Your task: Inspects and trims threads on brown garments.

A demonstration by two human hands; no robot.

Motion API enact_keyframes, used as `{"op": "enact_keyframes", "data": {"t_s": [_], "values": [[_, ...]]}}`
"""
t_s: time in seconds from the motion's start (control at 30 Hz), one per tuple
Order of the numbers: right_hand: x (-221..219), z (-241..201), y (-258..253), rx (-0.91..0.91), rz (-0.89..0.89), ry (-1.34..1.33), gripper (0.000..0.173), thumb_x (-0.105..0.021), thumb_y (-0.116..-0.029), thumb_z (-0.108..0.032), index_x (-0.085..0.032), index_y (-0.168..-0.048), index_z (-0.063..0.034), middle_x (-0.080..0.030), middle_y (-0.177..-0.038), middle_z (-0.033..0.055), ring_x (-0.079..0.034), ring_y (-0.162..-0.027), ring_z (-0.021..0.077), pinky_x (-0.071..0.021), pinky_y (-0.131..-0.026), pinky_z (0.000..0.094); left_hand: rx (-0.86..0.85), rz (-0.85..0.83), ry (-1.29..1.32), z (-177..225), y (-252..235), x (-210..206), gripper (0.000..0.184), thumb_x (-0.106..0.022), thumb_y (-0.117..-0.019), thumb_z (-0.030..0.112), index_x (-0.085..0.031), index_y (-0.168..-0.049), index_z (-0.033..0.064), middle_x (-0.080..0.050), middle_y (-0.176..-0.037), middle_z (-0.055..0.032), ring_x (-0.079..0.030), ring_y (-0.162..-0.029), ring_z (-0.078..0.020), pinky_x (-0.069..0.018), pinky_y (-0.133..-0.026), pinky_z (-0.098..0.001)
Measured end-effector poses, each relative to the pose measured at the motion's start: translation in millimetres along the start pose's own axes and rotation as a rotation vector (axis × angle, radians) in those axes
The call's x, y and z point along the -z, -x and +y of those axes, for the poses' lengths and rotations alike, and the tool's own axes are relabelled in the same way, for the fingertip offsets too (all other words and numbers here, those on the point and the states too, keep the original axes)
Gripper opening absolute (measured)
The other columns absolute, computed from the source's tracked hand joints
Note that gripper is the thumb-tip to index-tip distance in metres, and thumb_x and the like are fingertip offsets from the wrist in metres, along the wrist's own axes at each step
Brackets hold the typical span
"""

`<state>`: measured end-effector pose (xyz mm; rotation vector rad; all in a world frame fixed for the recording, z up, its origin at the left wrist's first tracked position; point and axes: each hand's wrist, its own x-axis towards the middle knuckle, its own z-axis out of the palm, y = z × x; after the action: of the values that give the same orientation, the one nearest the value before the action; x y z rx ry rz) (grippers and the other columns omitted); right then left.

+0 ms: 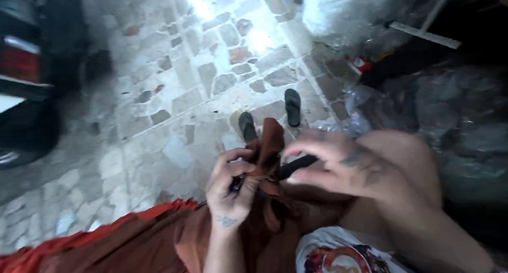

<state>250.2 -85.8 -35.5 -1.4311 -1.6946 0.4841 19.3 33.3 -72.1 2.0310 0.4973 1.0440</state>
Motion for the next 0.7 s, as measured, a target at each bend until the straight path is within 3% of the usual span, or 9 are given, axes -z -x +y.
{"op": "enact_keyframes", "data": {"t_s": [0.03,0.1,0.17,0.27,0.33,0.4,0.57,0.67,0.7], "values": [[-24,-1,-11,0.036,-0.07,-0.024,0.034,-0.067,-0.0968,-0.038,-0.071,-0.111,-0.0072,-0.071,-0.101,0.0066,-0.068,-0.095,0.0162,-0.0562,-0.083,0.0343,-0.008,0.022,0.004,1,2,2,0.014,-0.073,-0.0954,0.031,-0.071,-0.099,0.0181,-0.068,-0.114,0.0047,-0.065,-0.102,-0.0033,-0.0555,-0.085,-0.0184],[-60,2,-20,0.093,-0.038,-0.111,0.024,-0.068,-0.0963,-0.028,-0.071,-0.101,-0.0046,-0.071,-0.094,0.0084,-0.067,-0.094,0.0178,-0.0548,-0.084,0.0331,-0.008,0.076,-0.003,0,7,7,0.016,-0.075,-0.0934,0.033,-0.069,-0.095,0.0183,-0.066,-0.113,0.0059,-0.063,-0.102,-0.0019,-0.0541,-0.085,-0.0169],[-76,9,-18,0.135,0.059,-0.28,0.019,-0.067,-0.0979,-0.019,-0.071,-0.094,-0.0016,-0.071,-0.091,0.0082,-0.067,-0.092,0.0113,-0.0549,-0.085,0.0258,0.006,0.099,-0.051,-5,10,15,0.024,-0.078,-0.0911,0.038,-0.064,-0.089,0.0187,-0.065,-0.115,0.0068,-0.062,-0.106,-0.0019,-0.052,-0.088,-0.0175],[-80,18,-6,0.103,0.17,-0.416,0.018,-0.064,-0.1013,-0.019,-0.068,-0.099,-0.0016,-0.07,-0.093,0.0037,-0.066,-0.09,0.001,-0.0556,-0.081,0.0166,0.058,-0.044,-0.047,-9,10,32,0.023,-0.077,-0.0917,0.033,-0.063,-0.088,0.0147,-0.065,-0.124,0.0025,-0.062,-0.114,-0.0056,-0.0532,-0.095,-0.0231],[-78,19,-1,0.069,0.22,-0.411,0.018,-0.062,-0.1032,-0.02,-0.065,-0.102,-0.0027,-0.066,-0.093,0.0018,-0.063,-0.088,-0.0012,-0.0543,-0.078,0.0139,0.077,-0.129,0.066,-12,8,37,0.017,-0.075,-0.0927,0.024,-0.065,-0.095,0.0094,-0.07,-0.107,-0.0024,-0.067,-0.099,-0.0081,-0.0578,-0.084,-0.0241],[-77,19,1,0.063,0.239,-0.37,0.019,-0.06,-0.1043,-0.021,-0.064,-0.103,-0.003,-0.065,-0.092,0.002,-0.062,-0.086,-0.0019,-0.0525,-0.078,0.0129,0.084,-0.145,0.096,-12,6,39,0.015,-0.071,-0.0943,0.021,-0.066,-0.1,0.0085,-0.068,-0.093,0.0017,-0.064,-0.088,-0.0016,-0.0539,-0.077,-0.0171],[-74,21,0,0.114,0.188,-0.211,0.024,-0.067,-0.1012,-0.025,-0.069,-0.113,-0.0039,-0.075,-0.096,0.0043,-0.068,-0.091,-0.0004,-0.0544,-0.084,0.0143,0.044,-0.054,0.074,-6,4,33,0.018,-0.074,-0.0959,0.025,-0.066,-0.097,0.0093,-0.066,-0.089,0.0044,-0.061,-0.084,0.0014,-0.0506,-0.074,-0.0136],[-73,23,2,0.13,0.212,-0.15,0.02,-0.065,-0.1015,-0.025,-0.071,-0.108,-0.0064,-0.067,-0.08,0.0053,-0.062,-0.075,0.0045,-0.0499,-0.071,0.0162,0.045,-0.079,0.112,-3,4,29,0.017,-0.072,-0.0966,0.025,-0.064,-0.097,0.01,-0.064,-0.088,0.0037,-0.06,-0.085,-0.0004,-0.0485,-0.076,-0.015],[-73,23,4,0.127,0.226,-0.135,0.018,-0.064,-0.1024,-0.025,-0.07,-0.107,-0.0083,-0.062,-0.08,0.0048,-0.059,-0.075,0.0055,-0.048,-0.071,0.0171,0.054,-0.098,0.135,-3,4,28,0.015,-0.072,-0.0961,0.023,-0.065,-0.097,0.01,-0.063,-0.089,0.0034,-0.059,-0.085,-0.0008,-0.0479,-0.076,-0.0152]]}}
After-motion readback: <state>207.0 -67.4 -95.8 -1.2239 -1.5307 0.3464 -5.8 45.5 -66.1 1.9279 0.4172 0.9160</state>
